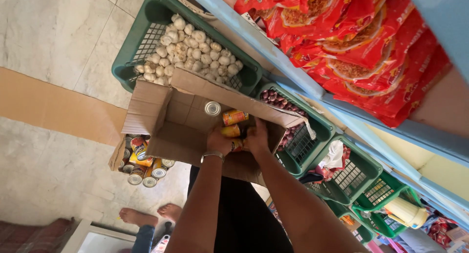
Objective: The person stocks canned goods from a cardboard box onto a retail shelf.
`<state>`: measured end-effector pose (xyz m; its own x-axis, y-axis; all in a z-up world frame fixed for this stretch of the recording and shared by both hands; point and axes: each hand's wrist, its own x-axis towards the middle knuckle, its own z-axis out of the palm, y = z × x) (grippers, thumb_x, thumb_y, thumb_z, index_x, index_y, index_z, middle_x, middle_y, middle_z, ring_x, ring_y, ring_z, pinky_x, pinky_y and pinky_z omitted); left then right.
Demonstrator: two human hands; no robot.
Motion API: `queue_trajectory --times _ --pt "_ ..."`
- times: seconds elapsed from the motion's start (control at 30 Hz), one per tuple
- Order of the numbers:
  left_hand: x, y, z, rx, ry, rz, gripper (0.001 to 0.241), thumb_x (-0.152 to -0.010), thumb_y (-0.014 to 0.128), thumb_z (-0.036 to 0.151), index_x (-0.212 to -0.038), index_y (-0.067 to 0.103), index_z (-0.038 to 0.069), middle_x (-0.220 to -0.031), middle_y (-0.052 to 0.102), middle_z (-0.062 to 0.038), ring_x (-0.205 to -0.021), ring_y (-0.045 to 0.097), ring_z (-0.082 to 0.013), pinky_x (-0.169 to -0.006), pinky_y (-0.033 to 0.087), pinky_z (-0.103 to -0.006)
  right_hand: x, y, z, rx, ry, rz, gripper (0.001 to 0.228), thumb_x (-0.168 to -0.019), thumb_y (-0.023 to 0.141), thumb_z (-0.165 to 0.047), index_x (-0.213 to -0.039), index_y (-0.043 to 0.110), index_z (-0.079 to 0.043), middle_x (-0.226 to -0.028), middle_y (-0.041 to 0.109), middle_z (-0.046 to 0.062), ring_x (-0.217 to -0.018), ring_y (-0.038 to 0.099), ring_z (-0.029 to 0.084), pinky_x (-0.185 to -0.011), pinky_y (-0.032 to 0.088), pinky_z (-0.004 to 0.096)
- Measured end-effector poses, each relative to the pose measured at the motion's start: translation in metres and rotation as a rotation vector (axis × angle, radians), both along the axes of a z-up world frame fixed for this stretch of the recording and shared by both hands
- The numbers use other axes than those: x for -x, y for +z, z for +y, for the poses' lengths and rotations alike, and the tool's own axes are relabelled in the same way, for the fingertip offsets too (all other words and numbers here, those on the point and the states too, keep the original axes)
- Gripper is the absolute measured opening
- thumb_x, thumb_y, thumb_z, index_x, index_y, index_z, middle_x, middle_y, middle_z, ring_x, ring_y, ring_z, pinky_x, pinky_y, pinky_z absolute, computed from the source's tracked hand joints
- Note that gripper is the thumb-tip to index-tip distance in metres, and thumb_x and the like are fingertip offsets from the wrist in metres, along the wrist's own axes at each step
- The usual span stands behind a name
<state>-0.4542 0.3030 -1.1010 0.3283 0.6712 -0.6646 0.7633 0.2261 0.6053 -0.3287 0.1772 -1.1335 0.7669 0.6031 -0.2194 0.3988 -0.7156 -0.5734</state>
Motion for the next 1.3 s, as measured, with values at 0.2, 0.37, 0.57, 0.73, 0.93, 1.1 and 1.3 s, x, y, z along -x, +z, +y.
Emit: queue_trajectory --times 0.2,0.37,0.57,0.73,0.93,1.1,1.3 --pt "0.035 -0.118 -0.045 0.163 0.299 -0.304 0.04 -0.083 0.059 0.003 -0.122 0.067 0.009 -0.113 0.077 -0.01 -0.105 0.074 -0.0228 -0.091 0.057 -0.0347 -0.014 -0.037 0.013 -0.063 -0.502 0.919 0.046 -0.094 0.061 -0.009 -0.14 0.059 -0.015 -0.115 0.064 0.006 -0.096 0.057 0.022 -0.089 0.049 0.038" --pt "0.024 -0.065 -0.024 0.068 0.326 -0.305 0.01 -0.09 0.069 0.007 -0.099 0.073 0.004 -0.1 0.076 -0.011 -0.093 0.073 -0.0185 -0.085 0.058 -0.0309 -0.019 -0.018 0.024 -0.102 -0.727 1.168 0.037 -0.1 0.058 -0.018 -0.137 0.055 -0.018 -0.115 0.065 0.0 -0.101 0.063 0.02 -0.094 0.053 0.039" --pt "0.025 0.004 -0.027 0.195 0.58 -0.57 0.022 -0.093 0.07 0.0 -0.114 0.071 0.005 -0.106 0.074 -0.008 -0.097 0.07 -0.0132 -0.084 0.057 -0.0257 -0.012 0.031 0.018 -0.407 -0.753 1.224 0.022 -0.101 0.057 -0.01 -0.123 0.053 -0.013 -0.113 0.064 0.004 -0.107 0.065 0.023 -0.098 0.054 0.045" --pt "0.031 0.144 0.011 0.211 0.355 -0.633 0.052 -0.079 0.073 -0.008 -0.129 0.068 0.006 -0.125 0.063 -0.01 -0.102 0.071 -0.0125 -0.081 0.059 -0.0263 -0.005 0.125 0.04 -0.488 -0.723 1.4 0.021 -0.102 0.051 -0.013 -0.122 0.055 -0.011 -0.117 0.067 0.01 -0.107 0.066 0.025 -0.094 0.055 0.044" --pt "0.035 0.212 0.019 0.354 0.111 -0.575 0.107 -0.06 0.087 -0.003 -0.152 0.036 0.012 -0.135 0.044 -0.005 -0.089 0.068 -0.0119 -0.077 0.064 -0.0294 0.008 0.177 0.032 -0.413 -0.57 1.485 0.029 -0.101 0.054 -0.018 -0.128 0.061 -0.011 -0.116 0.067 0.008 -0.105 0.066 0.022 -0.091 0.056 0.037" --pt "0.026 0.254 0.008 0.237 0.154 -0.444 0.105 -0.059 0.092 0.006 -0.149 0.038 0.009 -0.129 0.049 -0.009 -0.088 0.068 -0.0138 -0.077 0.065 -0.0297 0.011 0.24 0.027 -0.334 -0.584 1.439 0.029 -0.099 0.062 -0.028 -0.12 0.056 -0.009 -0.106 0.065 0.006 -0.096 0.068 0.021 -0.074 0.058 0.039" --pt "0.015 0.306 -0.014 0.125 0.201 -0.379 0.106 -0.059 0.093 0.005 -0.147 0.034 0.008 -0.132 0.042 -0.01 -0.088 0.066 -0.0166 -0.077 0.064 -0.0292 0.022 0.3 0.002 -0.229 -0.823 1.234 0.022 -0.1 0.063 -0.025 -0.112 0.052 -0.01 -0.106 0.066 0.01 -0.088 0.064 0.025 -0.074 0.06 0.042"
